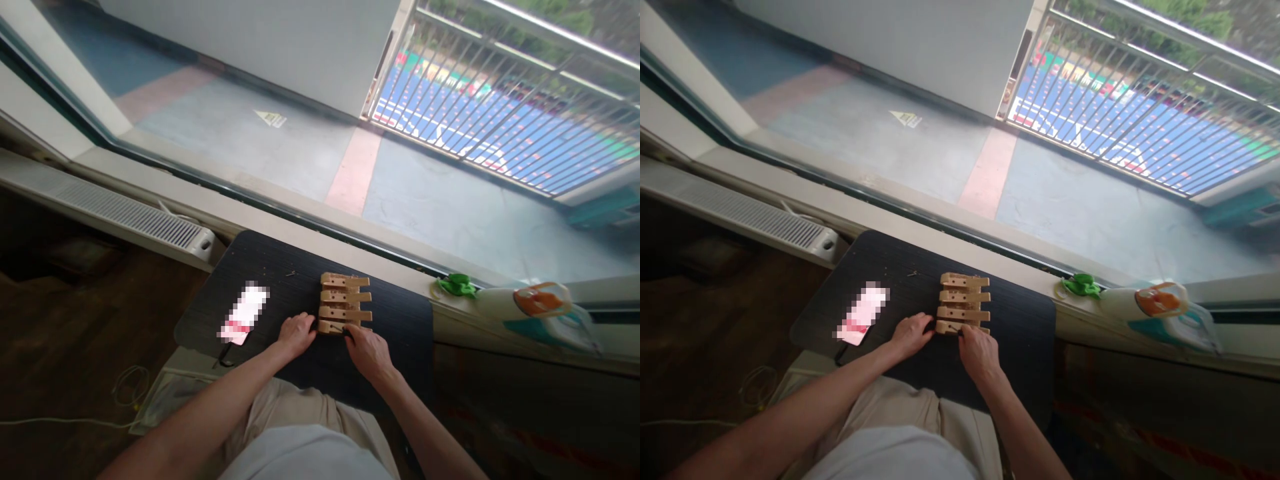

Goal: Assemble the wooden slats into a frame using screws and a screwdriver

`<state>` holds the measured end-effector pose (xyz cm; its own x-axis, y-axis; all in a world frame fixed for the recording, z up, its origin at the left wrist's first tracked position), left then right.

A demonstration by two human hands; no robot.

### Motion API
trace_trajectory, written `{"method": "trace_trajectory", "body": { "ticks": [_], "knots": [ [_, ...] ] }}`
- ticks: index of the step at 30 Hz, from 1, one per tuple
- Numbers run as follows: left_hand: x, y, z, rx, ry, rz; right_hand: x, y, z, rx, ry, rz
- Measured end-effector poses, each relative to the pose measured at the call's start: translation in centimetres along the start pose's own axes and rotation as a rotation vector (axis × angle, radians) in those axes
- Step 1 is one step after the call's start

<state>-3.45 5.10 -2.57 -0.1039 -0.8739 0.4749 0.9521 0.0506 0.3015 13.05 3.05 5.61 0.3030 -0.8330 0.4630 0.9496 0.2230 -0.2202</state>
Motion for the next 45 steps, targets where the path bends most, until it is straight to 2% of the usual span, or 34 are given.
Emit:
{"method": "trace_trajectory", "body": {
  "ticks": [3,6,9,12,17,20,21,23,25,28,31,32,34,38,40,43,45],
  "knots": [
    [-2.7,-2.5,2.2,0.030,0.112,0.088,1.1,1.0,-0.3,-0.094,0.050,-0.026],
    [-6.6,-4.5,4.8,-0.001,0.216,0.179,2.2,2.0,-1.1,-0.168,0.075,-0.060],
    [-10.0,-5.3,6.1,-0.101,0.227,0.237,3.0,2.7,-2.0,-0.226,0.075,-0.093],
    [-11.9,-5.2,6.0,-0.170,0.188,0.260,3.5,3.2,-2.7,-0.264,0.073,-0.110],
    [-13.1,-5.0,5.6,-0.194,0.159,0.282,3.7,3.8,-3.3,-0.278,0.061,-0.124],
    [-12.9,-5.0,6.0,-0.164,0.145,0.324,3.7,3.9,-3.4,-0.279,0.064,-0.118],
    [-12.4,-5.0,6.2,-0.122,0.141,0.345,3.7,4.0,-3.4,-0.280,0.063,-0.122],
    [-10.7,-5.0,6.5,0.108,0.139,0.376,3.8,4.1,-3.4,-0.288,0.061,-0.129],
    [-8.1,-4.4,6.6,0.407,0.122,0.337,3.8,4.1,-3.6,-0.300,0.055,-0.130],
    [-4.0,-2.1,5.8,0.813,-0.112,0.206,3.7,3.8,-3.8,-0.323,0.036,-0.135],
    [-1.2,0.7,4.8,0.899,-0.268,0.137,3.4,3.5,-4.0,-0.342,0.031,-0.144],
    [-0.7,1.6,4.6,0.883,-0.269,0.116,3.3,3.3,-4.0,-0.346,0.035,-0.141],
    [-0.2,3.2,4.6,0.781,-0.197,0.050,3.1,3.1,-4.0,-0.352,0.048,-0.136],
    [-0.3,6.2,5.3,0.340,0.049,-0.297,3.1,2.9,-4.0,-0.361,0.076,-0.137],
    [-0.5,7.4,5.2,0.120,0.117,-0.462,3.1,3.0,-4.2,-0.364,0.077,-0.145],
    [-1.1,8.5,4.4,-0.080,0.102,-0.597,3.1,3.0,-4.4,-0.369,0.073,-0.153],
    [-1.7,8.9,3.8,-0.119,0.061,-0.613,3.1,3.0,-4.4,-0.373,0.078,-0.155]
  ]
}}
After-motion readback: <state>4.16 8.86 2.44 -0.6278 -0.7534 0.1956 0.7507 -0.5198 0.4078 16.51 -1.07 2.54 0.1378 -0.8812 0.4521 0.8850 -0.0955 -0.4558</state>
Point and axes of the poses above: each hand's wrist, its own x-axis away from the middle knuckle, its own z-axis out of the back of the hand, y = z × x, the point moved 4 cm from there along -x, towards the middle knuckle, and after that the axes turned 14 degrees about z, right-handed, at the moved point
